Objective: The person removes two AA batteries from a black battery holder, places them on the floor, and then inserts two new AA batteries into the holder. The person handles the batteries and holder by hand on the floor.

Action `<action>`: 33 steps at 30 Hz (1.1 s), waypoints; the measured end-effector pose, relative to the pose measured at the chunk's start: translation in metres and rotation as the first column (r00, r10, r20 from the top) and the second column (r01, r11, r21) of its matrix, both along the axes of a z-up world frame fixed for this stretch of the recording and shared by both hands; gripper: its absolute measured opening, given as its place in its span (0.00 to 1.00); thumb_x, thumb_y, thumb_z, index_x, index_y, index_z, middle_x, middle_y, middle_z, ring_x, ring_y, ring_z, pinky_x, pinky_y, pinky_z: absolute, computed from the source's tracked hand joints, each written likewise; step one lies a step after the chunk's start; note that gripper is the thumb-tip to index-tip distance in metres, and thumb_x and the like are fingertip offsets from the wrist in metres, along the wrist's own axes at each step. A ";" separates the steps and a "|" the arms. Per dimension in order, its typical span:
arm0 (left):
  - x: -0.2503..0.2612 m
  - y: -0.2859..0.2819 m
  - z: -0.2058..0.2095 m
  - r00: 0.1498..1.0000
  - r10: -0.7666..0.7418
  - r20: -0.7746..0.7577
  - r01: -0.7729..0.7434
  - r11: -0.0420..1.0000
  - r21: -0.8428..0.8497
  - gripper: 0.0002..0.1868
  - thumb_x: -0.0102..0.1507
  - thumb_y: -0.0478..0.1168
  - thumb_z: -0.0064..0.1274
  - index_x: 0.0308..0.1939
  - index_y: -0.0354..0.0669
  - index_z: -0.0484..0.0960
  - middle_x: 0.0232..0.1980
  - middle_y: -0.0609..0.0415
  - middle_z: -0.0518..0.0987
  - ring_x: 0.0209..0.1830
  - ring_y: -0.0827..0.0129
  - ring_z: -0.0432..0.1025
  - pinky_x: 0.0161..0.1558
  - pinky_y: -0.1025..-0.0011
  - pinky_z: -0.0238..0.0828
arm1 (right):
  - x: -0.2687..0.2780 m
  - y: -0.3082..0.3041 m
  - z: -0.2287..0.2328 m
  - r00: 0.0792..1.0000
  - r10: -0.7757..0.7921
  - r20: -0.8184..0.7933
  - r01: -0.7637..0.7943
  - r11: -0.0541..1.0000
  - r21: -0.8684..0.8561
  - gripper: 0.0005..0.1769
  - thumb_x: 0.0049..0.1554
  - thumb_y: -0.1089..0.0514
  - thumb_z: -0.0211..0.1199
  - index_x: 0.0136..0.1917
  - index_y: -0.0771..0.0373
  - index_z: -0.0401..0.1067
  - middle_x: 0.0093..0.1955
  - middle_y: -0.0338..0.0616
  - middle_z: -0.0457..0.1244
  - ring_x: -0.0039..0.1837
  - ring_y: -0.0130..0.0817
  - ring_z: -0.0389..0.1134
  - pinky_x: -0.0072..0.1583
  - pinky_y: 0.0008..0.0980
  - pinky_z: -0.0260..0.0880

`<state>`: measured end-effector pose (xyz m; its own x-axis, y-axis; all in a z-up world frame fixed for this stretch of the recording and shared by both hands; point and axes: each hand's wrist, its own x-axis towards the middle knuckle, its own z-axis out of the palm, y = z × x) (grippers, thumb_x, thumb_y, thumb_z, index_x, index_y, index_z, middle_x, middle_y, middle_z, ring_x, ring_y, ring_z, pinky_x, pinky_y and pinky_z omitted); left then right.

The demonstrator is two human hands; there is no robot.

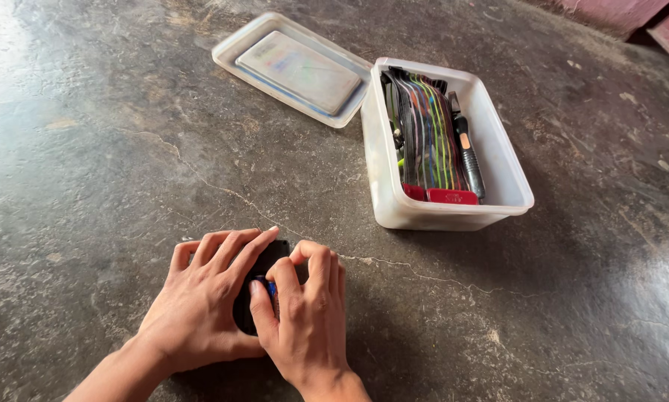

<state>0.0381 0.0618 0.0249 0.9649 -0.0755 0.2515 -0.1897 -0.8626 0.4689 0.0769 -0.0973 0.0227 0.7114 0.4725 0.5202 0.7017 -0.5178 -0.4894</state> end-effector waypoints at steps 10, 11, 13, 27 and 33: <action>0.000 0.004 -0.019 0.997 -0.008 0.080 0.007 1.000 0.009 0.64 0.38 0.69 0.68 0.73 0.47 0.64 0.70 0.48 0.67 0.72 0.51 0.55 0.65 0.49 0.45 | 0.006 0.003 -0.006 0.998 -0.038 0.041 0.032 0.991 0.130 0.14 0.58 0.55 0.68 0.37 0.62 0.67 0.48 0.46 0.58 0.52 0.43 0.63 0.55 0.44 0.65; -0.002 0.004 -0.020 0.997 -0.005 0.078 0.004 1.000 0.007 0.64 0.38 0.69 0.68 0.73 0.47 0.64 0.70 0.49 0.67 0.72 0.51 0.55 0.65 0.49 0.45 | 0.006 0.003 -0.007 0.998 -0.043 0.041 0.037 0.990 0.138 0.15 0.58 0.55 0.68 0.36 0.61 0.66 0.47 0.46 0.59 0.52 0.43 0.63 0.55 0.44 0.65; -0.001 0.002 -0.016 0.997 0.002 0.079 -0.002 1.000 0.001 0.62 0.38 0.69 0.68 0.72 0.48 0.66 0.69 0.49 0.68 0.72 0.51 0.56 0.64 0.50 0.46 | 0.008 0.006 -0.006 0.998 -0.057 0.036 0.050 0.986 0.160 0.15 0.58 0.55 0.68 0.35 0.62 0.66 0.47 0.45 0.59 0.52 0.43 0.64 0.55 0.44 0.65; -0.005 -0.034 -0.028 0.930 0.362 0.061 -0.355 0.929 -0.102 0.70 0.33 0.63 0.72 0.73 0.40 0.56 0.67 0.41 0.62 0.68 0.45 0.56 0.66 0.48 0.51 | -0.012 -0.009 -0.019 0.920 -0.058 -0.387 0.241 0.864 0.442 0.21 0.58 0.50 0.63 0.59 0.65 0.71 0.55 0.48 0.68 0.56 0.44 0.72 0.59 0.40 0.72; -0.038 -0.050 -0.037 0.962 0.274 0.006 -0.265 0.935 -0.237 0.75 0.32 0.45 0.75 0.79 0.41 0.47 0.66 0.33 0.58 0.67 0.37 0.59 0.65 0.43 0.57 | -0.027 -0.028 -0.024 0.952 0.105 -0.288 -0.038 0.973 0.229 0.27 0.59 0.44 0.62 0.61 0.67 0.71 0.59 0.55 0.68 0.62 0.49 0.70 0.62 0.44 0.70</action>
<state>0.0005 0.0122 -0.0118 0.9302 0.2507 0.2681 0.0128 -0.7522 0.6588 0.0501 -0.1255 -0.0013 0.8175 0.4271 0.3865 0.5386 -0.3288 -0.7758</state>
